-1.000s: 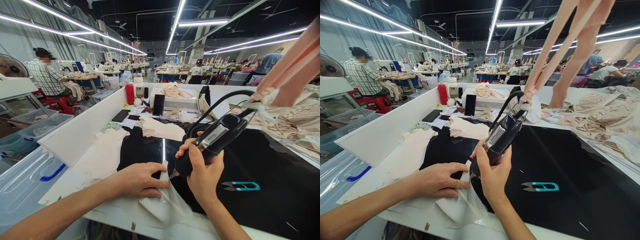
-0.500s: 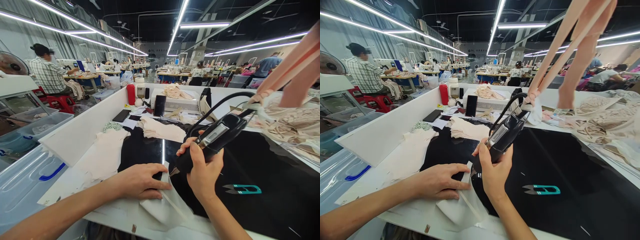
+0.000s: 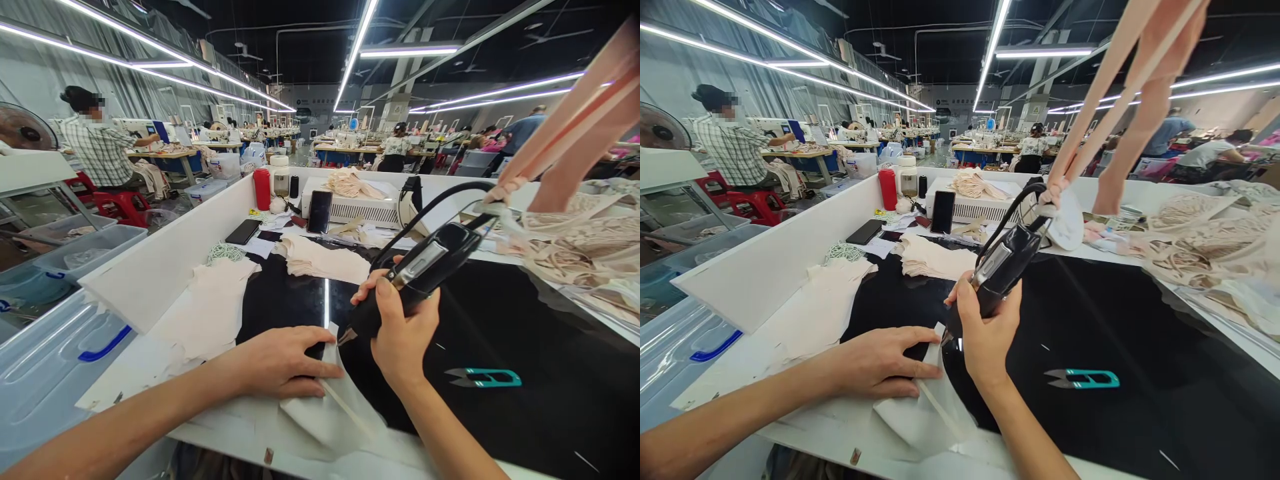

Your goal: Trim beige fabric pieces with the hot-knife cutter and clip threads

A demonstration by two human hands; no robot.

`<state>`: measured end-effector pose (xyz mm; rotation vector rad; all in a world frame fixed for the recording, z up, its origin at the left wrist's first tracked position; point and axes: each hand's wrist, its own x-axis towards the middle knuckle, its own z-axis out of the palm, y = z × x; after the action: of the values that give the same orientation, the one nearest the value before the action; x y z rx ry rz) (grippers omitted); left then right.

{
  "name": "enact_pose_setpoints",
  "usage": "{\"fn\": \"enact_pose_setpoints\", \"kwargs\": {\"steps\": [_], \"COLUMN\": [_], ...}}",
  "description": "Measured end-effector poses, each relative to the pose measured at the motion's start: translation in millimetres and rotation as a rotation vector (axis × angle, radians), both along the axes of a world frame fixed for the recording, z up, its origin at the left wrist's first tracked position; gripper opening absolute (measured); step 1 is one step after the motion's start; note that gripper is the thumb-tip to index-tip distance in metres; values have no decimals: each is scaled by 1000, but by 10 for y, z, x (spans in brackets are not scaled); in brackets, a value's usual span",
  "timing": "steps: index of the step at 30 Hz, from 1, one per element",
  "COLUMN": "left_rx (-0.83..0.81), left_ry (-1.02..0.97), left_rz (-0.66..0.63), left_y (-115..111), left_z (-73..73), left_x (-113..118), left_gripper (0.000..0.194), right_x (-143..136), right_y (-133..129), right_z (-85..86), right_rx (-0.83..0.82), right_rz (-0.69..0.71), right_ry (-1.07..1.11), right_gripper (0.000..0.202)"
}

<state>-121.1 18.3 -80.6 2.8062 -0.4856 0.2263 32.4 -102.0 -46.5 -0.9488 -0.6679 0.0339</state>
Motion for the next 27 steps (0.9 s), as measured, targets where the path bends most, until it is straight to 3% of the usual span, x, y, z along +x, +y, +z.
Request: {"fn": "enact_pose_setpoints", "kwargs": {"steps": [5,10,17,19,22,27], "left_rx": [-101,-208,-152,-192,-320,-611], "left_ry": [26,41,41,49,33,79], "left_rz": [36,183,290,303,322,404], "left_y": [0,-67,-165,-175,-178,-182], "left_z": [10,20,38,90,196,344], "left_x": [-5,73,235,227,165,49], "left_gripper": [41,35,17,16,15,5], "right_x": [82,224,375,414,553,997], "right_y": [-77,-291,-613,-728,-952,-1427], "right_z": [40,79,134,48,-232,-739], "right_rx": [-27,-168,-461,-555,-660,-961], "right_rz": [-28,-105,-183,-197,-253,-388], "right_ry": [-19,-63,-194,-235,-278,-706], "right_gripper": [32,38,52,57,64,53]}}
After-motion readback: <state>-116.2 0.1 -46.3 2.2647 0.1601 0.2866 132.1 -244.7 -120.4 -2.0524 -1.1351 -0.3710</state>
